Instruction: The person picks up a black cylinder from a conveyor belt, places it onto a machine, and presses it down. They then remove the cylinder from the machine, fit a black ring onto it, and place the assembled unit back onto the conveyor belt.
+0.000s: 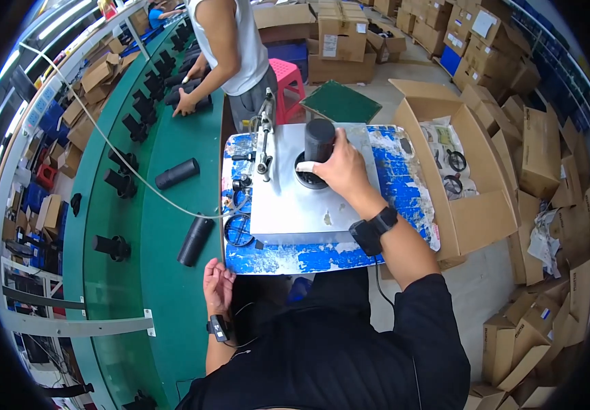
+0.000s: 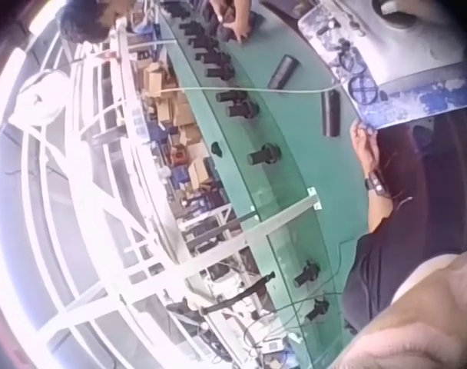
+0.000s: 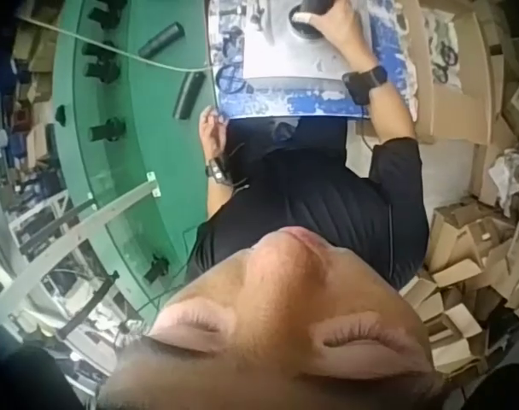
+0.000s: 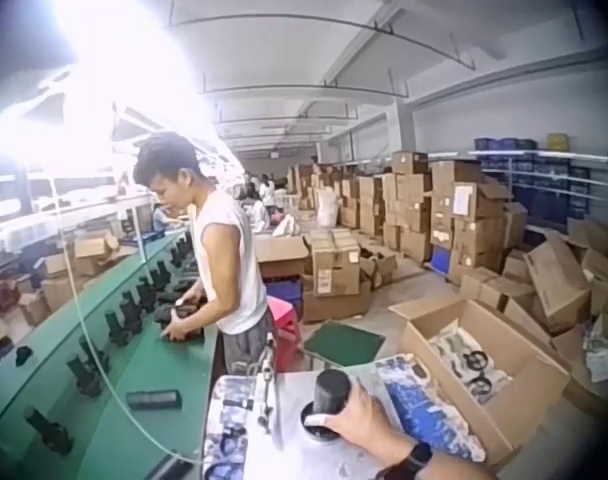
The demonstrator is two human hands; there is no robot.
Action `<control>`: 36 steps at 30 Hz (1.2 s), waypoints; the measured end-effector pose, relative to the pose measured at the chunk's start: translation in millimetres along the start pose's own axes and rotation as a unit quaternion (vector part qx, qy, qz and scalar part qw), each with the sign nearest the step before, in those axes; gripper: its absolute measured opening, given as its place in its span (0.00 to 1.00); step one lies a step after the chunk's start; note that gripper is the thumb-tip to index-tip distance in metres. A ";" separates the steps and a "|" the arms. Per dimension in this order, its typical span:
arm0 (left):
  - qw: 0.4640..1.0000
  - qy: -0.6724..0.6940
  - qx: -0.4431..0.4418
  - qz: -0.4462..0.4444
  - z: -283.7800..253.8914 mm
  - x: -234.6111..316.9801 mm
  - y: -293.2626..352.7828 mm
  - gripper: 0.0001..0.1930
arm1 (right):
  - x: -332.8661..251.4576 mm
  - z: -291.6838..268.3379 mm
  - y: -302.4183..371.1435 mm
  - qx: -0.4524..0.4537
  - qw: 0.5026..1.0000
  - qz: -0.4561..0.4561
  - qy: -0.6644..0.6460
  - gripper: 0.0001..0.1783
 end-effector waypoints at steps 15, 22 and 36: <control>0.999 0.021 0.000 -0.024 -4.4 -1.6 -3.4 0.23 | -35.9 14.7 -22.2 0.008 0.955 -0.170 0.242 0.31; 0.999 0.028 0.005 -0.021 -3.5 -0.4 -3.8 0.22 | -20.0 14.0 -19.5 0.007 0.965 -0.192 0.178 0.26; 0.997 -0.054 -0.054 0.007 26.3 14.9 9.3 0.20 | -7.5 -3.6 -25.5 -0.103 0.961 -0.205 -0.157 0.33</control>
Point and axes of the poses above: each hand's wrist, its own y-axis away from the middle knuckle, its own z-axis out of the palm, x = y × z, the point moved 4 cm from there along -y, towards the middle knuckle, and after that the axes turned 6 degrees about x, right-handed, at the moved point
